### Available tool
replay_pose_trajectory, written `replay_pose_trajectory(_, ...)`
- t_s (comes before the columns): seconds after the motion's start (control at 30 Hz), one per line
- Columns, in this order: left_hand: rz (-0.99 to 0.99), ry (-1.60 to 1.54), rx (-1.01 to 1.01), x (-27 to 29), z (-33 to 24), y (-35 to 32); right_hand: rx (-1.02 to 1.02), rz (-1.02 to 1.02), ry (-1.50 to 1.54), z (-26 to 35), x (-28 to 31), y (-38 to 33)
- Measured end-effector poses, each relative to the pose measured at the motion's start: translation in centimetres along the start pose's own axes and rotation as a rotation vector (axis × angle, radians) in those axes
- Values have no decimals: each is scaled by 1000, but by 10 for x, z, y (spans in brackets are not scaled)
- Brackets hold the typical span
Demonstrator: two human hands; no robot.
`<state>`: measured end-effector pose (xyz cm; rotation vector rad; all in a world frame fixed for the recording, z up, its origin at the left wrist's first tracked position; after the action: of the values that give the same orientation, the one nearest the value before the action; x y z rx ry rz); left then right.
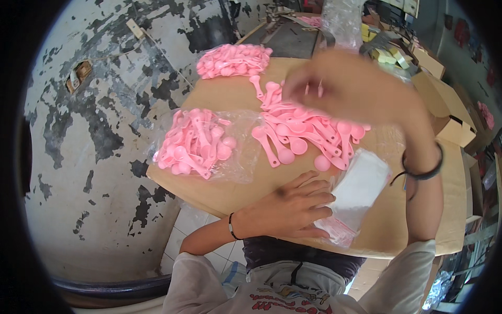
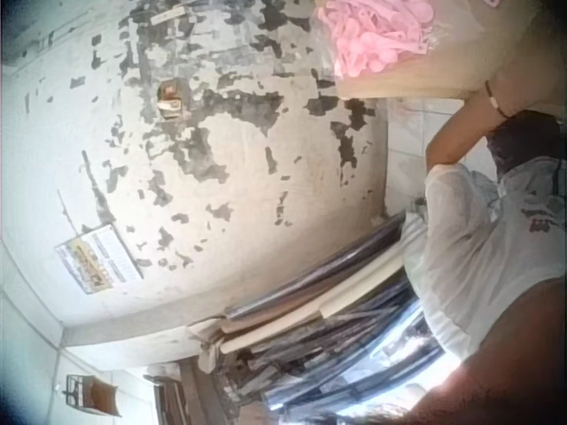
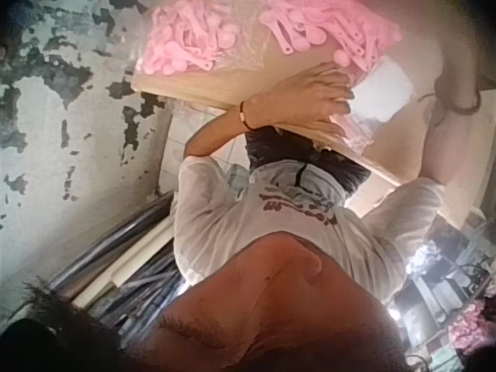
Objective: Sorting pink plastic clips or components from a bag and arranging them on a workbench.
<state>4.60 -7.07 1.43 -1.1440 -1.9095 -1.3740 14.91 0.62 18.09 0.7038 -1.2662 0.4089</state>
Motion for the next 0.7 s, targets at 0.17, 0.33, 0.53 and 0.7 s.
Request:
replay_pose_trajectory(0.17, -87, -74, -34, 26, -9, -17, 150, 202, -38, 3, -127, 33)
replay_pose_trajectory(0.33, -562, 76, 271, 133, 33, -88, 383, 15, -49, 22, -178, 59)
replay_pose_trajectory(0.53, -625, 471, 1001, 199, 150, -221, 223, 42, 396, 21, -265, 111)
replay_pose_trajectory(0.7, -645, -120, 986, 215, 181, -260, 339, 199, -199, 54, -284, 146)
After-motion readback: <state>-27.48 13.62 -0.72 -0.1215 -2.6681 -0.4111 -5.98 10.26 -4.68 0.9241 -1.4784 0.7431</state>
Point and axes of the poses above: each hand's wrist, its own y-axis towards the middle knuckle, its own x-axis out of the back of the hand, z = x × y, the point moved 5 cm from there along y, towards the middle knuckle, and after that the axes turned 14 degrees about -y, right-handed, at the moved point
